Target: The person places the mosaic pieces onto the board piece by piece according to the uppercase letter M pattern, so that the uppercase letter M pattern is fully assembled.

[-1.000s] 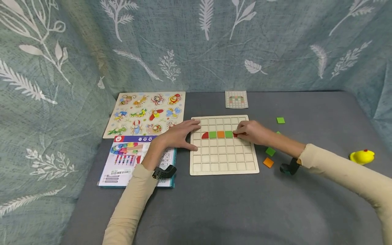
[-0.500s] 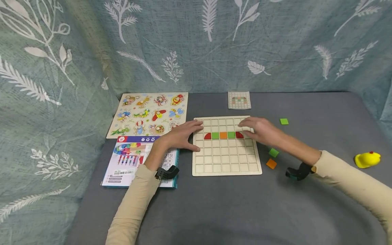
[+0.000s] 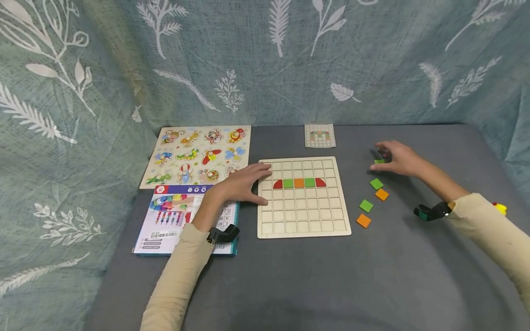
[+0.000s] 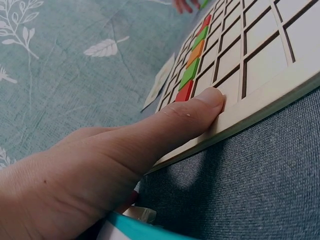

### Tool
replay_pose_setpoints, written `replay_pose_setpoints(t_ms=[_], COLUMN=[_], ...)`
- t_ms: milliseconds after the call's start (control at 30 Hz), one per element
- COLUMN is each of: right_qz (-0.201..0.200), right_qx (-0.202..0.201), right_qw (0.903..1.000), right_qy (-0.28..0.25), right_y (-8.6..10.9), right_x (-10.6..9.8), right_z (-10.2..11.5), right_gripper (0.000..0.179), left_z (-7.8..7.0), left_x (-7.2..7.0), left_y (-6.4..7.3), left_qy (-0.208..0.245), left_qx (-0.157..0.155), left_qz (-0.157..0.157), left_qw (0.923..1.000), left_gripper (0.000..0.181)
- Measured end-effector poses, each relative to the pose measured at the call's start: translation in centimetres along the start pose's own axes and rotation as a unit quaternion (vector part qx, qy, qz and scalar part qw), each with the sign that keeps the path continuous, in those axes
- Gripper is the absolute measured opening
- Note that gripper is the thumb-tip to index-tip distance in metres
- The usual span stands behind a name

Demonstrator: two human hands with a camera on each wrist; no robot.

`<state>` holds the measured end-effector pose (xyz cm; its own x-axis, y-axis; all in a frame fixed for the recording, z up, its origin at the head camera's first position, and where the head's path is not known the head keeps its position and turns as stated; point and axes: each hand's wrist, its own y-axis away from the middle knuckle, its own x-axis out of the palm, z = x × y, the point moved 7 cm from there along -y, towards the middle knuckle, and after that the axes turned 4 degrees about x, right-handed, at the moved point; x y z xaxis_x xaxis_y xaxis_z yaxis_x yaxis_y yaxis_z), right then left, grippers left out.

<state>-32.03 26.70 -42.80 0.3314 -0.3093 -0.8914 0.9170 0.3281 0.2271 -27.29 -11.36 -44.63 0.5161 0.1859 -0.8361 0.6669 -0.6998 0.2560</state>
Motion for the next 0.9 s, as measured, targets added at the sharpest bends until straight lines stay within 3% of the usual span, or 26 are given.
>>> replay_pose_setpoints(t_ms=[200,500,767,900], right_qz=[-0.019,-0.025,-0.004,-0.028], right_qx=[-0.017,-0.034,-0.033,-0.044], right_qw=[0.9996,0.9989,0.9969,0.9977], right_qy=[0.009,-0.019,-0.071,-0.044], right_y=[0.8,1.4,1.8,1.7], right_x=[0.6,0.9,1.3,1.5], right_z=[-0.4,-0.1,0.5,0.7], right_gripper=[0.059,0.051,0.047,0.037], left_z=[-0.1,0.0,-0.1,-0.1], left_x=[0.1,0.0,-0.1,0.0], left_y=[0.2,0.1,0.3,0.3], left_qy=[0.0,-0.005,-0.005,-0.003], left_qx=[0.007,0.006,0.002,0.0], left_qz=[-0.004,-0.004,0.0,0.001], left_qw=[1.0,1.0,1.0,1.0], left_gripper=[0.09,0.09,0.091,0.092])
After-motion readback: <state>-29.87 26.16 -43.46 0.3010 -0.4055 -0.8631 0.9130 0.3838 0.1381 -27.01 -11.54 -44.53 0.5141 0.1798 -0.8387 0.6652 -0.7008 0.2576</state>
